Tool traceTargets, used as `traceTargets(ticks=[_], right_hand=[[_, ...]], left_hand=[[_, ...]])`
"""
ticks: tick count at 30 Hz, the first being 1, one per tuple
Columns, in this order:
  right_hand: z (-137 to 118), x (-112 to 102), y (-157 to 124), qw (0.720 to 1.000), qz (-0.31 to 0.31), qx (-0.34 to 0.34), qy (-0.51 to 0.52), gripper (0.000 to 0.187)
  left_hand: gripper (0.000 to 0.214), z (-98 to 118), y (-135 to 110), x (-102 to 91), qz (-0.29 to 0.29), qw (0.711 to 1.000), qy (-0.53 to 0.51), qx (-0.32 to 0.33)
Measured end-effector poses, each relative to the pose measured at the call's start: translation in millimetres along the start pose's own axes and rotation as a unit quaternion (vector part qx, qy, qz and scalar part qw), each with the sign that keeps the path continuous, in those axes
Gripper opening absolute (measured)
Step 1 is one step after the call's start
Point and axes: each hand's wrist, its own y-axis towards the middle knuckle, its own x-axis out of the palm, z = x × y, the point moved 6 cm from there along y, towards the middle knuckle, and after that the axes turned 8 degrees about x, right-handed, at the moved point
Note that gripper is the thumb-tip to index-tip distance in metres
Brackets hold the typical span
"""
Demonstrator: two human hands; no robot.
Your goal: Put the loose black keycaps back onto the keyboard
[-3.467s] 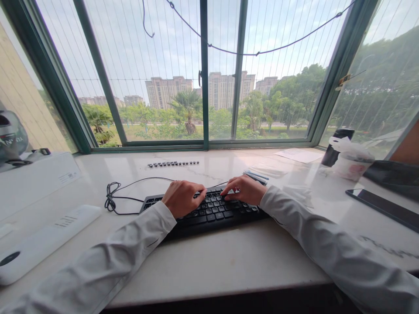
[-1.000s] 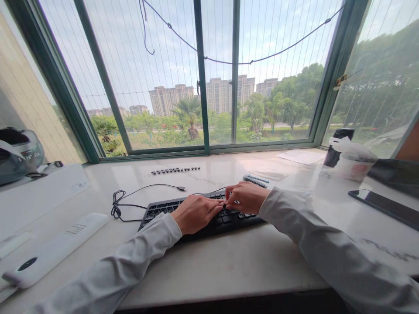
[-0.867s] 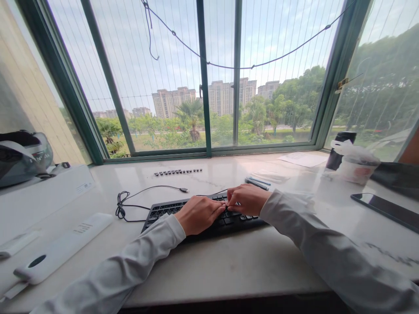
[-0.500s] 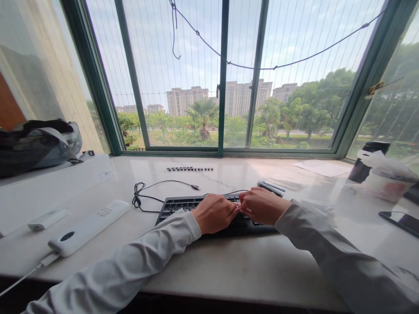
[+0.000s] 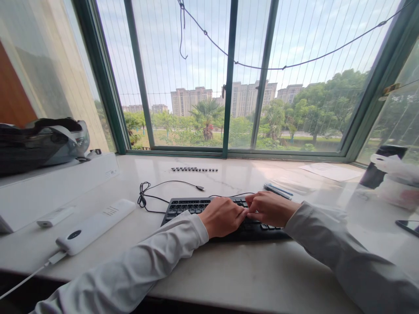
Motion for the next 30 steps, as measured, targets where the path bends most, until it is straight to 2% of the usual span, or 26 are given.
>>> traceTargets(ticks=[4,13,19,30], right_hand=[[2.1,4.0,-1.2,1.000,0.009,0.002,0.009,0.029],[4.2,0.1,-8.8,0.992,0.127,0.001,-0.004,0.030],[7.5,3.4,-8.3,0.992,0.124,-0.002,0.013,0.029],[11.8,2.4,-6.9,0.990,0.141,0.014,0.022,0.034]], left_hand=[[0.053,-0.5,0.2,3.6,0.003,1.000,-0.005,-0.003],[0.040,-0.8,-8.1,0.1,0.044,0.999,-0.006,0.004],[0.039,-4.5,-9.0,-2.4,0.041,0.999,-0.002,-0.023],[0.046,-34.2,-15.0,-8.7,0.015,0.993,0.035,-0.113]])
